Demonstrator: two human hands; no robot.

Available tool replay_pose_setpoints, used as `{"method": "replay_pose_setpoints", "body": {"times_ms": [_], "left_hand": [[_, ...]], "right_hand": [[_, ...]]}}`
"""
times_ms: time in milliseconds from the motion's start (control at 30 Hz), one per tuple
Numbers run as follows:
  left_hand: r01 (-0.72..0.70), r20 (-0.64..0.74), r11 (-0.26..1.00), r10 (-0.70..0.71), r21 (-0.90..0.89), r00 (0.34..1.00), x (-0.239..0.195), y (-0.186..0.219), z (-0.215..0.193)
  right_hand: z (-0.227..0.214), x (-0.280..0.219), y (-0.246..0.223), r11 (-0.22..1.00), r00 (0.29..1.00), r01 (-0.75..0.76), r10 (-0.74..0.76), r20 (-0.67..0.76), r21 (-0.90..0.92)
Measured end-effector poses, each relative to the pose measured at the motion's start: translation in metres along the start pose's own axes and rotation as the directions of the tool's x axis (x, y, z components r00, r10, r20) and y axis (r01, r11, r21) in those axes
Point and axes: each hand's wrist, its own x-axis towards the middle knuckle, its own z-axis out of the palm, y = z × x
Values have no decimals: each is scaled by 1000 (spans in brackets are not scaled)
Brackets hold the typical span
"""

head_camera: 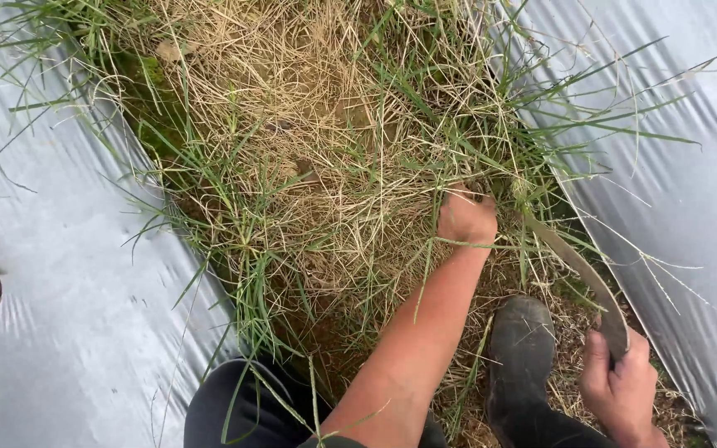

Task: Manually cutting grass and weeds between rows of crops using a sickle.

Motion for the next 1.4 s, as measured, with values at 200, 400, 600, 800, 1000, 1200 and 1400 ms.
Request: {"method": "replay_pose_setpoints", "body": {"times_ms": [200,400,600,800,1000,1200,1400], "left_hand": [[-146,-114,988,150,48,982,6,-25,29],[-285,52,956,289,-63,956,2,-25,6],[-319,-70,935,332,154,941,25,-43,47],[-462,12,872,466,160,885,11,-49,13],[-407,208,907,380,111,902,-10,-29,-36],[-332,226,922,373,-198,900,-4,-38,-34],[-425,253,895,446,-137,858,1,-41,-40]], "right_hand": [[1,9,8,992,992,119,-120,-35,-30],[-10,18,-20,995,995,94,-92,42,-42],[-11,27,2,979,992,-17,42,117,-205],[-3,52,20,819,902,403,-431,27,-409],[-11,76,-54,940,912,17,124,390,-340],[15,98,-40,640,860,509,-403,313,-575],[31,97,-38,626,856,496,-468,219,-601]]}}
